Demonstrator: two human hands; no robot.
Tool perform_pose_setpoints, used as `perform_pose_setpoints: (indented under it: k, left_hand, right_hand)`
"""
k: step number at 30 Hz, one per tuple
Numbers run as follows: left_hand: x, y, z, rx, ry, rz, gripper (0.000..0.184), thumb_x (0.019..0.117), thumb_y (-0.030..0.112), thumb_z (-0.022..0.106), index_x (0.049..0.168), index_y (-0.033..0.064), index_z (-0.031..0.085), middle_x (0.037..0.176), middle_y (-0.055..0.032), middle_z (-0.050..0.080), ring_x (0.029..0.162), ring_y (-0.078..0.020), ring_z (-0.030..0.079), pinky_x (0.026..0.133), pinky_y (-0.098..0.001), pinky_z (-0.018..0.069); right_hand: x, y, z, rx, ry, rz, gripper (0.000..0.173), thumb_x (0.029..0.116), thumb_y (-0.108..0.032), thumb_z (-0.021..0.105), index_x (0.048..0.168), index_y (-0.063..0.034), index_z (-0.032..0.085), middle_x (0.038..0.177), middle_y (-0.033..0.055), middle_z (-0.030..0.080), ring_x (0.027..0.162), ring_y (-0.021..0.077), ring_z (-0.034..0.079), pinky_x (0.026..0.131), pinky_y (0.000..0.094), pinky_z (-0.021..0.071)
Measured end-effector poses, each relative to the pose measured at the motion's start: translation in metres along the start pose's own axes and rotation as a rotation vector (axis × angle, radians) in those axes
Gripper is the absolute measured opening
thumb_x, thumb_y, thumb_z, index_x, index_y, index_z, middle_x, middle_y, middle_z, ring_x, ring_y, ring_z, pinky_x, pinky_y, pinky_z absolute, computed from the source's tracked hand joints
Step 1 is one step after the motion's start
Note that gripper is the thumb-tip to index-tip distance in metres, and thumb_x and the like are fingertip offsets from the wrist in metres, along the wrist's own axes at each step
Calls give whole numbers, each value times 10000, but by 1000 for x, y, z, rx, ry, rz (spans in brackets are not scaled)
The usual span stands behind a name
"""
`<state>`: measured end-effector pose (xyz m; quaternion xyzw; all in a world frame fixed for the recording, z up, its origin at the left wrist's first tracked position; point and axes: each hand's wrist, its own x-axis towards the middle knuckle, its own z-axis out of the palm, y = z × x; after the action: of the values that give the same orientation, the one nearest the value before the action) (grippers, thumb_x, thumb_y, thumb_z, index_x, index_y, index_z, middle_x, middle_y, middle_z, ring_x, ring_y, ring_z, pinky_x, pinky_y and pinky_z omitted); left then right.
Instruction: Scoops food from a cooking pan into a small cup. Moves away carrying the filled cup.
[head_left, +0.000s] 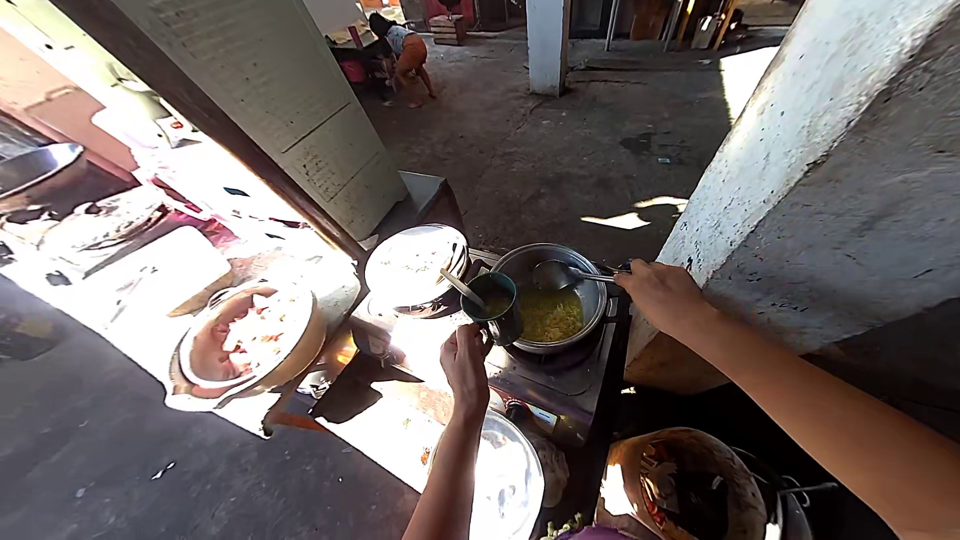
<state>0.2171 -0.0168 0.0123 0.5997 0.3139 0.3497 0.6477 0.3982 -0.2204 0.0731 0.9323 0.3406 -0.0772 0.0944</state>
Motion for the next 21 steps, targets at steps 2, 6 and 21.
perform_pose_setpoints:
  k: [2,6,21]
  left_hand:
    - [-1,1,-5,-4,20,12,438,993,83,373,580,198,464,481,118,407,411,10,375,417,-166,299]
    - [-1,-1,-13,-18,27,24,446,1003,77,361,585,194,460,479,115,406,410,14,374,415,-158,294]
    - [-4,-4,-20,-26,81,50,453,996,53,353,580,210,439,460,124,414,391,24,387,401,-146,321]
  right_hand:
    - [8,-8,3,-7,-25,30,303,1009,20,529,1270,-41,671,1211,232,622,1064,419,649,798,525,551]
    - [12,-22,7,28,-104,38,280,1019,18,499,1241,-19,665,1210,239,625,1043,419,663,800,532,551]
    - [14,-5,19,443,-326,-201,337,1078,-141,473,1349,-83,665,1270,190,674,1222,344,615,1069,524,439]
